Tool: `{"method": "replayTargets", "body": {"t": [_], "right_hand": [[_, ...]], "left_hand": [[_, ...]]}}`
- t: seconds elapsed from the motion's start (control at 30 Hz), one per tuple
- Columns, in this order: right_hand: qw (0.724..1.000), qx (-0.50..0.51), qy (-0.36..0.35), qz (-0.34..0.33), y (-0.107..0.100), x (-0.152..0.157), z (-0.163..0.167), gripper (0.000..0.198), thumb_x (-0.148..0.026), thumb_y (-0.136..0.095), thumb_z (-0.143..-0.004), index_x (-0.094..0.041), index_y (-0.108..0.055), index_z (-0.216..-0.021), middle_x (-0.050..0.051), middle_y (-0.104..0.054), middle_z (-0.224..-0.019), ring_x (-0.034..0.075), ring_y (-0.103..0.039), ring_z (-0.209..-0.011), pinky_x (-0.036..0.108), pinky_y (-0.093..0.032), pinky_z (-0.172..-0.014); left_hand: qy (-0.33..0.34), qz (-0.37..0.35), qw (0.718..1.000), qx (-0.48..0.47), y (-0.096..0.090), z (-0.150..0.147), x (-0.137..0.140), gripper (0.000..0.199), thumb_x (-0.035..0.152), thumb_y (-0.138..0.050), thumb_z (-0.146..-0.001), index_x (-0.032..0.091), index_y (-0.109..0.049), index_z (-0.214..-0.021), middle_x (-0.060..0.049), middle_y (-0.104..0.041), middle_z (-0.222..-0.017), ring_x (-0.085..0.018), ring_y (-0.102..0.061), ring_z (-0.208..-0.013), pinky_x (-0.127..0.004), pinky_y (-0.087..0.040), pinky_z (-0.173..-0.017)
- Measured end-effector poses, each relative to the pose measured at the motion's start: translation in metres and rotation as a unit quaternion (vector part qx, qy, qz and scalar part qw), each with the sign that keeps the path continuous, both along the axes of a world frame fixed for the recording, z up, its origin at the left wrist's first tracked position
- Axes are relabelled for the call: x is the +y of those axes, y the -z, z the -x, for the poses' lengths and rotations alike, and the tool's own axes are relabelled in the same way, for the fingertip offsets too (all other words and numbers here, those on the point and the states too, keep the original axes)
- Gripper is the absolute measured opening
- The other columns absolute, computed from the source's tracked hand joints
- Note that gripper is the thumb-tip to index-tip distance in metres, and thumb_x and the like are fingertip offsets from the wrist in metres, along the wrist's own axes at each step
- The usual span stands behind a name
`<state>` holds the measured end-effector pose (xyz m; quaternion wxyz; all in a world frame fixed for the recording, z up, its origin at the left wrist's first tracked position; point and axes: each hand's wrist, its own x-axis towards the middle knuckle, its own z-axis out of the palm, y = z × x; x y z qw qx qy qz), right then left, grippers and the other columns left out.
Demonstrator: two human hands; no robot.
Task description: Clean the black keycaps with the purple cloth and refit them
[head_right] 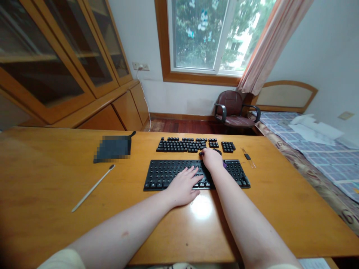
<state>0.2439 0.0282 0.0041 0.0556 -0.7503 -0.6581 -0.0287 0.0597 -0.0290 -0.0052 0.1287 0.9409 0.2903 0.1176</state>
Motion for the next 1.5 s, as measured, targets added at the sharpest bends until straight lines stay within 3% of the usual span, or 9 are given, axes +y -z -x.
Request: {"method": "replayTargets", "body": {"t": [0.33, 0.47, 0.57, 0.67, 0.83, 1.03, 1.1, 1.33, 1.5], "right_hand": [[0.999, 0.02, -0.035, -0.005, -0.009, -0.003, 0.002, 0.023, -0.024, -0.048, -0.083, -0.025, -0.064, -0.1, 0.005, -0.062, -0.104, 0.018, -0.061, -0.085, 0.026, -0.043, -0.073], [0.987, 0.106, -0.051, -0.114, -0.017, -0.023, 0.012, 0.024, -0.026, -0.049, -0.081, -0.022, -0.064, -0.099, 0.005, -0.062, -0.102, 0.019, -0.06, -0.088, 0.028, -0.046, -0.079], [0.959, 0.198, -0.087, -0.181, -0.018, -0.047, 0.025, 0.024, -0.029, -0.052, -0.078, -0.023, -0.063, -0.098, 0.005, -0.062, -0.099, 0.019, -0.059, -0.092, 0.03, -0.046, -0.083], [0.927, 0.281, -0.093, -0.231, -0.014, -0.067, 0.036, 0.018, -0.03, -0.054, -0.077, -0.023, -0.063, -0.091, 0.005, -0.063, -0.093, 0.02, -0.059, -0.092, 0.033, -0.046, -0.086], [0.893, 0.349, -0.125, -0.254, -0.01, -0.078, 0.043, 0.014, -0.03, -0.057, -0.076, -0.023, -0.06, -0.087, 0.005, -0.064, -0.088, 0.019, -0.059, -0.087, 0.034, -0.048, -0.082], [0.892, 0.35, -0.186, -0.219, -0.009, -0.076, 0.043, 0.011, -0.028, -0.056, -0.075, -0.023, -0.059, -0.084, 0.005, -0.064, -0.085, 0.02, -0.059, -0.085, 0.035, -0.047, -0.08], [0.885, 0.358, -0.202, -0.218, -0.009, -0.075, 0.041, 0.014, -0.028, -0.056, -0.075, -0.022, -0.06, -0.087, 0.005, -0.063, -0.086, 0.02, -0.058, -0.085, 0.037, -0.047, -0.079], [0.841, 0.429, -0.137, -0.299, -0.007, -0.067, 0.027, 0.029, -0.028, -0.04, -0.087, -0.023, -0.062, -0.105, 0.008, -0.058, -0.106, 0.022, -0.052, -0.103, 0.041, -0.039, -0.092], [0.84, 0.433, -0.055, -0.323, -0.006, -0.064, 0.019, 0.036, -0.037, -0.045, -0.086, -0.023, -0.058, -0.116, 0.009, -0.056, -0.11, 0.022, -0.051, -0.105, 0.042, -0.035, -0.097]], "left_hand": [[0.014, 0.017, 1.0, 0.011, -0.003, 0.002, 0.003, 0.059, 0.048, -0.049, -0.077, 0.022, -0.04, -0.13, -0.01, -0.031, -0.143, -0.026, -0.025, -0.133, -0.046, -0.02, -0.108], [0.013, 0.029, 0.999, 0.006, -0.003, 0.002, 0.003, 0.062, 0.051, -0.048, -0.077, 0.02, -0.039, -0.13, -0.01, -0.032, -0.143, -0.026, -0.023, -0.133, -0.045, -0.02, -0.109], [-0.031, 0.075, 0.995, -0.061, -0.002, 0.001, 0.004, 0.063, 0.048, -0.047, -0.08, 0.017, -0.033, -0.133, -0.012, -0.038, -0.138, -0.025, -0.034, -0.128, -0.043, -0.026, -0.107], [-0.101, 0.184, 0.954, -0.216, -0.002, 0.0, 0.006, 0.057, 0.038, -0.046, -0.083, 0.018, -0.029, -0.133, -0.01, -0.051, -0.126, -0.02, -0.051, -0.113, -0.037, -0.041, -0.098], [-0.053, 0.329, 0.858, -0.39, -0.006, 0.004, 0.007, 0.055, 0.029, -0.048, -0.083, 0.02, -0.028, -0.134, -0.008, -0.057, -0.114, -0.016, -0.059, -0.096, -0.033, -0.049, -0.086], [-0.123, 0.25, 0.875, -0.396, -0.01, 0.009, 0.012, 0.029, 0.023, -0.051, -0.081, 0.022, -0.058, -0.109, -0.005, -0.059, -0.109, -0.017, -0.056, -0.098, -0.034, -0.046, -0.089], [-0.144, 0.248, 0.859, -0.423, -0.009, 0.008, 0.016, 0.022, 0.022, -0.055, -0.078, 0.02, -0.062, -0.099, -0.005, -0.061, -0.103, -0.018, -0.056, -0.098, -0.034, -0.046, -0.089], [-0.178, 0.431, 0.682, -0.563, 0.002, 0.003, 0.028, 0.028, 0.025, -0.061, -0.073, 0.016, -0.055, -0.099, -0.005, -0.061, -0.093, -0.014, -0.06, -0.082, -0.028, -0.05, -0.075], [-0.178, 0.485, 0.649, -0.557, 0.0, 0.003, 0.029, 0.035, 0.026, -0.066, -0.07, 0.016, -0.052, -0.1, -0.005, -0.063, -0.091, -0.011, -0.061, -0.072, -0.024, -0.05, -0.066]]}}
